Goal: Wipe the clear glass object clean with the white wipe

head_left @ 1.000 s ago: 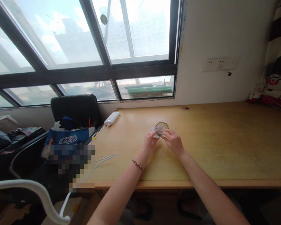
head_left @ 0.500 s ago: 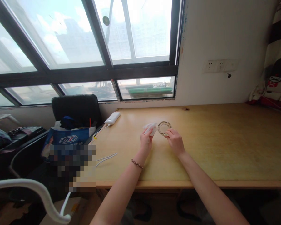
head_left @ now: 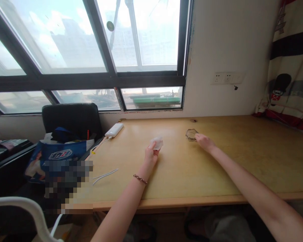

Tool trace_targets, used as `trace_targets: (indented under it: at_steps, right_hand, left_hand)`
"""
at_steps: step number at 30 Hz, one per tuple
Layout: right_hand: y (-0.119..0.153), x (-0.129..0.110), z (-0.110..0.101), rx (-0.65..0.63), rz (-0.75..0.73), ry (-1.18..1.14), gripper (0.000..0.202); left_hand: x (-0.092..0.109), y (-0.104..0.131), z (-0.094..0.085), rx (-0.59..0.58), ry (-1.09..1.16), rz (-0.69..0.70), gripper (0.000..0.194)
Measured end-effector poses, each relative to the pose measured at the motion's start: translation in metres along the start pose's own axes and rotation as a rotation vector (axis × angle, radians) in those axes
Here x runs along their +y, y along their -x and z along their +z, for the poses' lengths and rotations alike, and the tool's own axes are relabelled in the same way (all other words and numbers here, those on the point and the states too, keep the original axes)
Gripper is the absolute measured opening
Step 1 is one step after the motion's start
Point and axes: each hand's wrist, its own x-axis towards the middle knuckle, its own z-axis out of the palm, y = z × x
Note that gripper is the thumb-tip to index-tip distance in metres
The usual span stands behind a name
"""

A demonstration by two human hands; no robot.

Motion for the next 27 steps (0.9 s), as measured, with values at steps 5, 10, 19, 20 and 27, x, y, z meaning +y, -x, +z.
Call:
trace_targets:
  at_steps: [5,10,19,20,27]
  right_hand:
    - [0.006,0.076,-0.011,-0.222,0.121,0.127,0.013]
    - [0.015,0.125,-0.009,-0.316,0.22,0.213,0.022]
    - [0.023,0.158,0.003,-0.4,0.347,0.139,0.018]
    - [0.024,0.161,0.004,-0.407,0.348,0.121,0.018]
    - [0.029,0.175,0.012,-0.398,0.284,0.009,0.016]
  left_hand:
    - [0.002,0.003,0.006,-0.026,0.021,0.001,0.024]
    - [0.004,0.009,0.011,-0.038,0.034,-0.025,0.028]
    - [0.003,0.018,0.019,-0.101,-0.137,-0.071,0.019]
    - [0.004,0.02,0.02,-0.103,-0.161,-0.075,0.018]
    - [0.003,0.023,0.019,-0.143,-0.214,-0.103,0.018]
